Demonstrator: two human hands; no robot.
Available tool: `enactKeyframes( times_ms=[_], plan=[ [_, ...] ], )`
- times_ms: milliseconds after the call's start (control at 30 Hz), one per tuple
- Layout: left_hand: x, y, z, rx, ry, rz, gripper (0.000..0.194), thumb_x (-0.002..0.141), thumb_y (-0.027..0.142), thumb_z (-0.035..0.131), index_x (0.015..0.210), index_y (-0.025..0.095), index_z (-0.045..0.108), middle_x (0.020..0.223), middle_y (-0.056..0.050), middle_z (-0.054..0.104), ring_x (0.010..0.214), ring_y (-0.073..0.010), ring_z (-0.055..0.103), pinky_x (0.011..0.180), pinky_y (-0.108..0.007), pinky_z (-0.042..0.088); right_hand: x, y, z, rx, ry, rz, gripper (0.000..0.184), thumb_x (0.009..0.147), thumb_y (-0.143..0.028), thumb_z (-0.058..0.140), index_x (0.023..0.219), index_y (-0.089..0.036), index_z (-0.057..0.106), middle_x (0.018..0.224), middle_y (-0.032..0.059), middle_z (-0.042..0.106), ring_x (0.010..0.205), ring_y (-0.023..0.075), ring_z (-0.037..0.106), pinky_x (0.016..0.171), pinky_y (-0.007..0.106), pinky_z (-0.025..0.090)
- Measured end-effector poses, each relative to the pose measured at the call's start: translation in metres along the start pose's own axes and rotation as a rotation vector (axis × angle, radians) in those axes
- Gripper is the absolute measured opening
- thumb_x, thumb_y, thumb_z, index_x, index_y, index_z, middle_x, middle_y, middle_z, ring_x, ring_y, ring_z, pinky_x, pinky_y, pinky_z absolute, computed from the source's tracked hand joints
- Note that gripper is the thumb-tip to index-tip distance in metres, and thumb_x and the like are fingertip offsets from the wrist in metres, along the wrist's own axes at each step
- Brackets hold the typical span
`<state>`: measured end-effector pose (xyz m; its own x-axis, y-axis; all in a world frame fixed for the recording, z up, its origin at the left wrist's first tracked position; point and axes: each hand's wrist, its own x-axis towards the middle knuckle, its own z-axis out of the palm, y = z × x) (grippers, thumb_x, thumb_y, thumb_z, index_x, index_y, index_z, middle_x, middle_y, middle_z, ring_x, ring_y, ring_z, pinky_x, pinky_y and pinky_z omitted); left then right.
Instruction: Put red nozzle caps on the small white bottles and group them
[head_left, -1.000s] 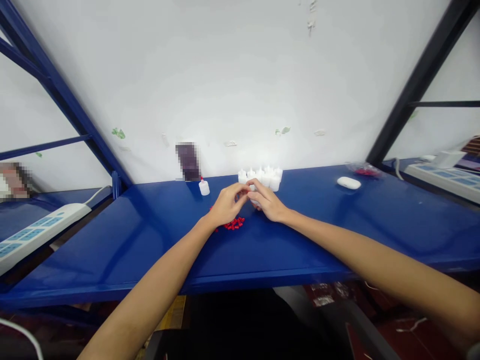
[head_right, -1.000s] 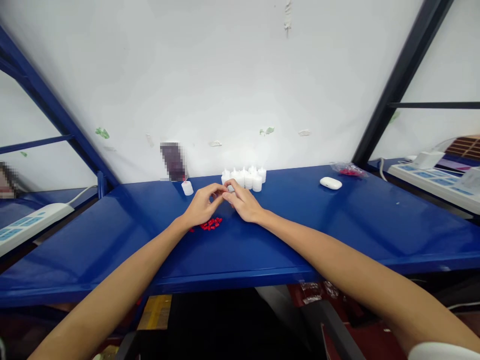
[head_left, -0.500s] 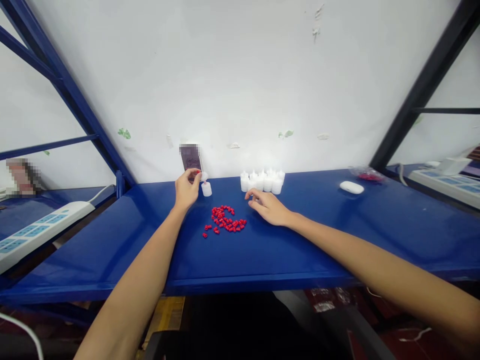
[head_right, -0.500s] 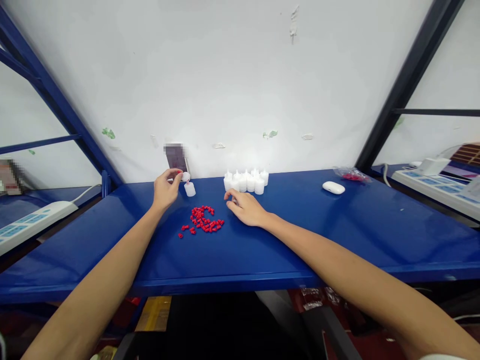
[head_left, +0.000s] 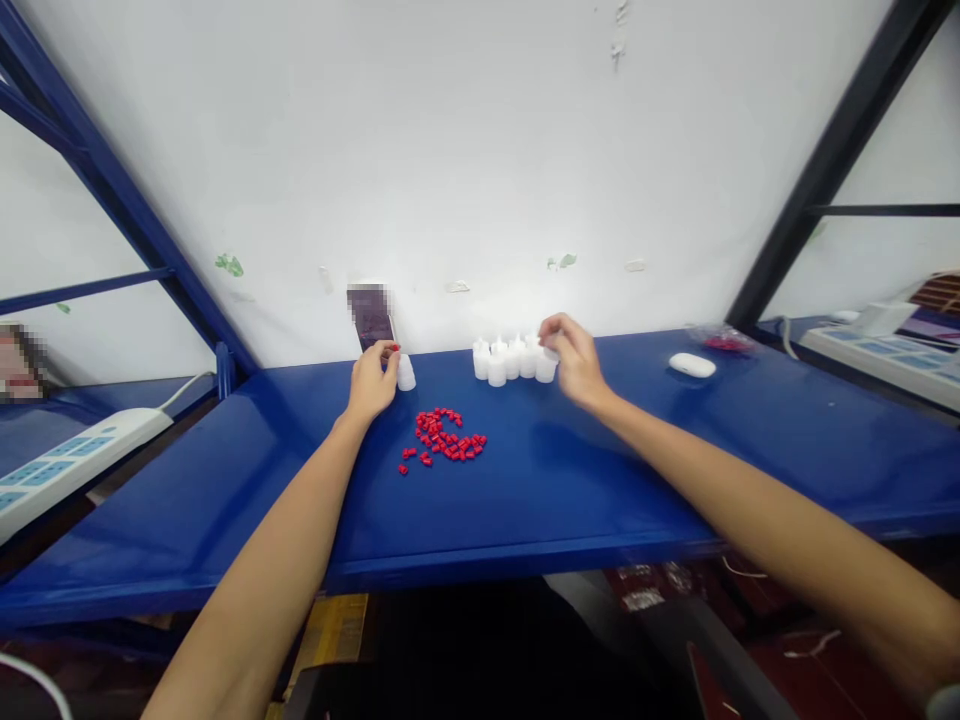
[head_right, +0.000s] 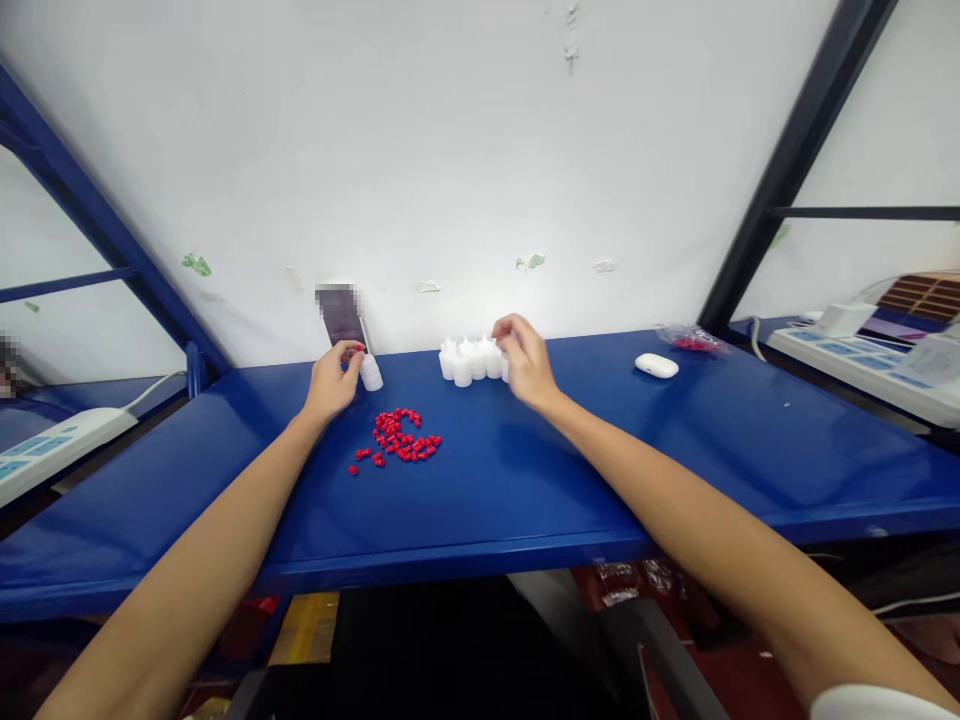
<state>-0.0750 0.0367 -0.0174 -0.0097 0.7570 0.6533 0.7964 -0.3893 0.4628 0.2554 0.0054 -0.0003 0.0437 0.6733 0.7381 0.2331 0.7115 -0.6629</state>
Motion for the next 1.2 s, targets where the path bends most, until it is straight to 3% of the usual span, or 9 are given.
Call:
enactKeyframes(
  times_ms=[100,200,333,433,567,733,1000,1200],
  plan=[
    [-0.002,0.001,0.001,-0.001,0.018,-0.002,0.033,0.091,0.031,0.048,0.119,0.018,0.062,0.100,-0.008,0.068,0.083,-0.0211,0.062,0.086,-0.036,0.048,0.017,0.021,-0.013,0.059,0.119,0.066,0.012,0.071,-0.013,0.044,0.075,-0.022,0.051,0.074,-0.0005,0.054,0.075,0.0181,0.051,0.075,0.032,0.041],
    [-0.002,0.004,0.000,0.012,0.129,-0.002,0.036,0.092,0.031,0.048,0.123,0.019,0.060,0.104,-0.009,0.065,0.083,-0.0204,0.060,0.086,-0.035,0.047,0.029,0.040,-0.016,0.120,0.161,0.142,0.016,0.070,-0.012,0.045,0.080,-0.023,0.050,0.075,-0.0013,0.055,0.077,0.0179,0.053,0.078,0.033,0.041],
    [-0.002,0.013,-0.006,0.038,0.321,0.012,0.028,0.092,0.025,0.045,0.110,0.018,0.065,0.096,-0.007,0.065,0.084,-0.0197,0.060,0.082,-0.031,0.045,0.030,0.055,-0.011,0.135,0.089,0.163,0.017,0.073,-0.018,0.050,0.089,-0.023,0.050,0.083,-0.0007,0.055,0.084,0.0188,0.054,0.083,0.034,0.041],
    [-0.003,0.024,-0.010,0.022,0.363,0.036,0.023,0.089,0.022,0.045,0.093,0.018,0.068,0.084,-0.003,0.066,0.072,-0.0167,0.058,0.075,-0.029,0.043,0.024,0.059,-0.006,0.086,-0.017,0.188,0.019,0.075,-0.022,0.051,0.095,-0.023,0.051,0.087,0.0006,0.055,0.084,0.0194,0.052,0.081,0.035,0.041],
    [-0.008,0.041,-0.010,0.037,0.351,0.082,0.020,0.084,0.020,0.049,0.075,0.018,0.067,0.063,0.001,0.063,0.060,-0.0150,0.057,0.081,-0.032,0.040,0.017,0.059,-0.004,0.010,-0.054,0.176,0.020,0.076,-0.023,0.051,0.096,-0.023,0.053,0.090,0.0019,0.055,0.084,0.0201,0.050,0.079,0.035,0.041],
    [-0.013,0.051,-0.002,0.059,0.291,0.132,0.024,0.084,0.023,0.048,0.065,0.019,0.063,0.057,0.000,0.062,0.058,-0.0162,0.057,0.077,-0.033,0.040,0.016,0.061,-0.006,-0.052,-0.034,0.148,0.017,0.079,-0.026,0.053,0.096,-0.022,0.056,0.091,0.0022,0.056,0.088,0.0209,0.051,0.083,0.037,0.042],
    [-0.015,0.054,0.003,0.051,0.201,0.149,0.025,0.084,0.025,0.048,0.064,0.019,0.062,0.058,-0.002,0.063,0.057,-0.0167,0.057,0.071,-0.032,0.042,0.011,0.058,-0.006,-0.084,-0.059,0.150,0.023,0.076,-0.024,0.055,0.098,-0.021,0.059,0.090,0.0020,0.060,0.082,0.0204,0.053,0.078,0.035,0.043],
    [-0.019,0.056,0.004,-0.047,0.026,0.189,0.024,0.084,0.024,0.047,0.068,0.017,0.063,0.057,0.000,0.059,0.052,-0.0133,0.054,0.059,-0.027,0.039,-0.004,0.043,-0.005,-0.153,0.026,0.164,0.015,0.074,-0.022,0.052,0.087,-0.021,0.060,0.082,0.0001,0.060,0.069,0.0175,0.051,0.070,0.033,0.040]
  ],
)
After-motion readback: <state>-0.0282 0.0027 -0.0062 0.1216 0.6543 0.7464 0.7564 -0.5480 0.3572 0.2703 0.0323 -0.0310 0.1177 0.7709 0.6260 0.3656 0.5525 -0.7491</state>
